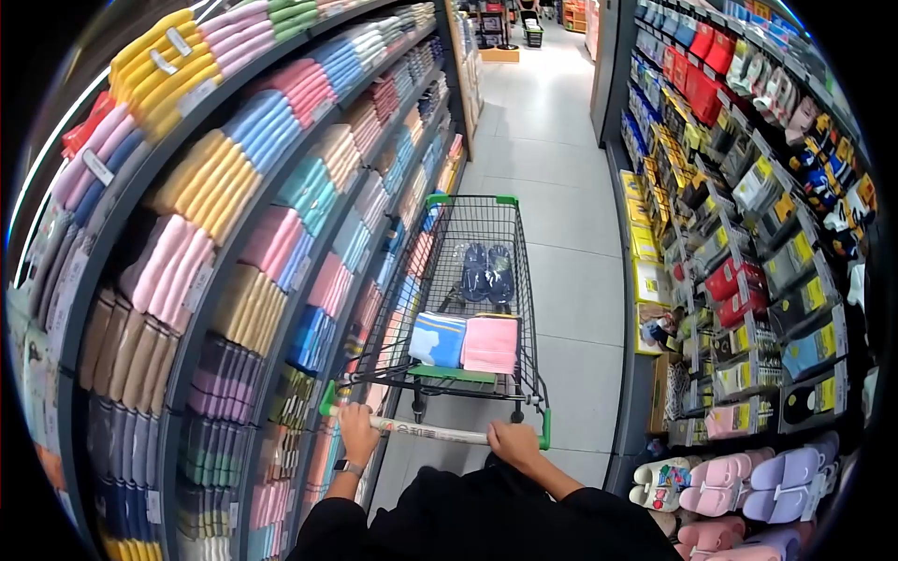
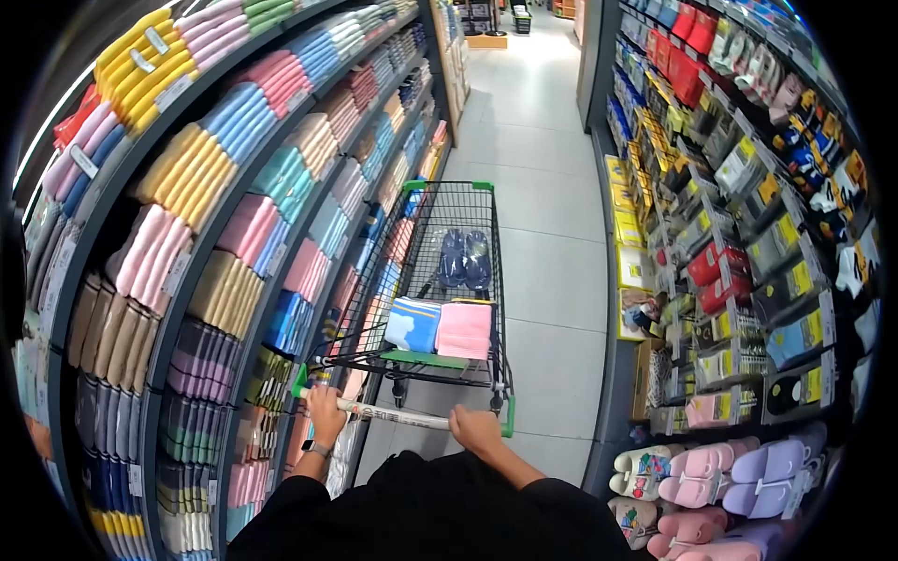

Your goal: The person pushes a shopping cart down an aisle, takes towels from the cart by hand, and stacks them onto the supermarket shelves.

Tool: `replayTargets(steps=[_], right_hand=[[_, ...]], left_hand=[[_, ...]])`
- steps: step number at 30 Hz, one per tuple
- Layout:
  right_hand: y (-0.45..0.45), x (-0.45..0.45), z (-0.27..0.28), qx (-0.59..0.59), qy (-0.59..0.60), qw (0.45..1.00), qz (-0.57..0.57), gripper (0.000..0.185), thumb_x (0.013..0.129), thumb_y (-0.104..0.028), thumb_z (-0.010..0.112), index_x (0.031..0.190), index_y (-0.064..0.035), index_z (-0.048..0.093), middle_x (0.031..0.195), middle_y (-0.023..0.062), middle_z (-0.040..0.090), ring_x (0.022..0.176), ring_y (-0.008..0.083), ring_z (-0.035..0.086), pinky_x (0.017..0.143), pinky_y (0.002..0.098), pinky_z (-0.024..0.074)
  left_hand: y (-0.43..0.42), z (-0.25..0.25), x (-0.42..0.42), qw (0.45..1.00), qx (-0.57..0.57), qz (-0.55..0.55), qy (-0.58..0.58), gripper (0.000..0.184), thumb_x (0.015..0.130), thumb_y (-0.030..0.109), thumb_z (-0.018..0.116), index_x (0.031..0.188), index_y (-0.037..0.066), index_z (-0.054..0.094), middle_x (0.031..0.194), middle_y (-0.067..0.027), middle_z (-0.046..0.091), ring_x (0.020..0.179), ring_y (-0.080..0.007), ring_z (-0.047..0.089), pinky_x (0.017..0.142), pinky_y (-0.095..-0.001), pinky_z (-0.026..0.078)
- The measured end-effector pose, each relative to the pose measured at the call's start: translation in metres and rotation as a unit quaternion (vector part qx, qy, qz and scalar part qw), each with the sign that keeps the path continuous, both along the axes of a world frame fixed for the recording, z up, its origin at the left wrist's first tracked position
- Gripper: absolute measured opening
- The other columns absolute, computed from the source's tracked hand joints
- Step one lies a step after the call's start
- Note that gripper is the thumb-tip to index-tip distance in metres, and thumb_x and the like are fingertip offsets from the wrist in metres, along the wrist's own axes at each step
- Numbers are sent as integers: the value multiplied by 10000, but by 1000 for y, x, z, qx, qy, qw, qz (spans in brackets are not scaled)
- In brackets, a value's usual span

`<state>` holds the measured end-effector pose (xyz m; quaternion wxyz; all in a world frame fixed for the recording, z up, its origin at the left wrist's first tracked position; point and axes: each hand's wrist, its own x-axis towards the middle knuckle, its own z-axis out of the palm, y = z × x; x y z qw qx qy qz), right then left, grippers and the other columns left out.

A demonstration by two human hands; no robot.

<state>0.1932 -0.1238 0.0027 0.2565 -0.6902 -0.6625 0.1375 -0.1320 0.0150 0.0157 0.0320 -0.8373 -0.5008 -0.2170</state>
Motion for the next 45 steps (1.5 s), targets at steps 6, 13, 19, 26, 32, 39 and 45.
replayTargets(steps=[6, 13, 19, 26, 32, 39, 45], right_hand=[[4, 7, 3, -43, 1, 999, -8, 265, 902, -277, 527, 738, -78, 586, 573, 154, 588, 514, 372, 578, 496, 509, 447], [7, 15, 5, -94, -4, 996, 7, 267, 920, -278, 507, 774, -74, 600, 605, 182, 607, 537, 391, 595, 508, 518, 452], [8, 15, 8, -98, -22, 995, 17, 283, 920, -285, 490, 789, -65, 612, 632, 184, 624, 568, 389, 607, 554, 527, 459], [11, 16, 5, -90, -3, 995, 46, 274, 915, -275, 496, 780, -61, 602, 651, 183, 625, 585, 396, 600, 565, 525, 454], [3, 19, 1, -20, 5, 999, 27, 268, 886, -272, 540, 713, -69, 559, 586, 167, 591, 525, 368, 590, 491, 513, 445], [8, 15, 10, -70, 19, 997, -6, 237, 900, -279, 527, 792, -84, 608, 621, 144, 617, 556, 353, 602, 533, 485, 463], [20, 9, 14, -102, 31, 994, -21, 239, 900, -285, 540, 789, -86, 609, 595, 143, 607, 532, 355, 594, 514, 485, 458]], left_hand=[[0, 5, 16, 999, 15, 24, 16, 149, 676, 36, 615, 808, 63, 551, 830, -122, 497, 857, -338, 494, 922, -483, 367], [-6, 8, 21, 998, 14, 51, 33, 199, 636, 8, 584, 827, 47, 545, 821, -144, 479, 879, -364, 497, 962, -502, 366], [-6, -4, 16, 997, -6, 73, -17, 189, 660, 4, 594, 844, 34, 562, 847, -139, 495, 914, -344, 517, 983, -500, 392], [-8, -9, 14, 996, 11, 87, -33, 237, 633, 17, 611, 862, 38, 553, 883, -145, 501, 953, -341, 511, 1022, -495, 354], [-9, -14, 21, 997, -5, 75, -28, 249, 635, -31, 570, 877, 26, 581, 902, -141, 519, 975, -342, 505, 975, -492, 343], [0, -2, 22, 998, -15, 49, -32, 228, 649, -34, 566, 865, 37, 592, 906, -131, 520, 966, -319, 501, 945, -470, 349], [29, 27, 11, 954, -181, -9, -239, 332, 649, -102, 460, 921, -1, 622, 957, -155, 577, 964, -345, 561, 897, -419, 438]])
